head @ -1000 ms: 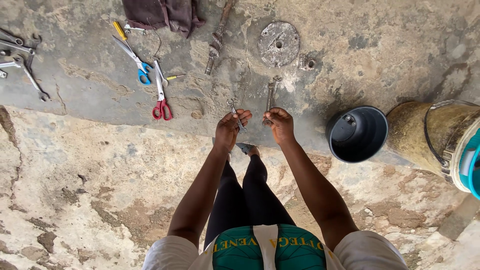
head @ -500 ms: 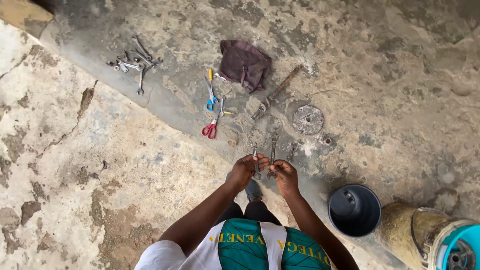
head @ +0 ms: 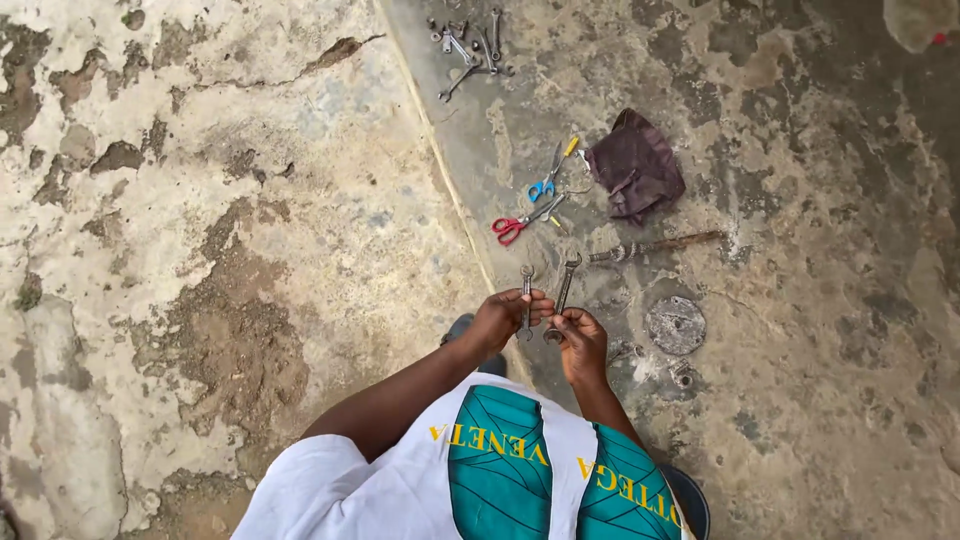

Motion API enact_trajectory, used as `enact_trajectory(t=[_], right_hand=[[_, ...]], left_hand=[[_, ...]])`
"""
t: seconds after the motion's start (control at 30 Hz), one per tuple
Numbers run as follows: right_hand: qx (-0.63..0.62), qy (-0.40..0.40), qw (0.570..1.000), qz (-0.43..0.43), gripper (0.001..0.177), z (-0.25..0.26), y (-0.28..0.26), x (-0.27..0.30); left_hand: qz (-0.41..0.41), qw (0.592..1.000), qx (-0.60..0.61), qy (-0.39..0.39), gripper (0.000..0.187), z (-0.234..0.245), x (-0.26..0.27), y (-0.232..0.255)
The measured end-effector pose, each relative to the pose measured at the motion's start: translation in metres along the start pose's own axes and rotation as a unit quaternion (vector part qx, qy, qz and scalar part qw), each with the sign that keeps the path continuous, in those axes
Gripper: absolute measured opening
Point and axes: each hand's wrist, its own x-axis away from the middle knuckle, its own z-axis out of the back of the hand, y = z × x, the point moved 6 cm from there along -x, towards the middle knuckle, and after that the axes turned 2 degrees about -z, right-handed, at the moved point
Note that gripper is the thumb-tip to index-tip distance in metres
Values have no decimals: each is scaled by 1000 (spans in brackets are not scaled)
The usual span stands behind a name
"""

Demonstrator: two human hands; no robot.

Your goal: Inspecting and organizing mechanical parts and tools on a concrete floor.

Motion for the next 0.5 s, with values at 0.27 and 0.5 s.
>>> enact_trajectory(t=[0.27,0.5], right_hand=[[49,-93,993,-53,11,-53,26,-12],[74,-147,983,-87,12,-90,43,-19]], left_hand=[[-82,992,64,76,31,35,48,24],[-131,981,80,120,31,55,77,43]])
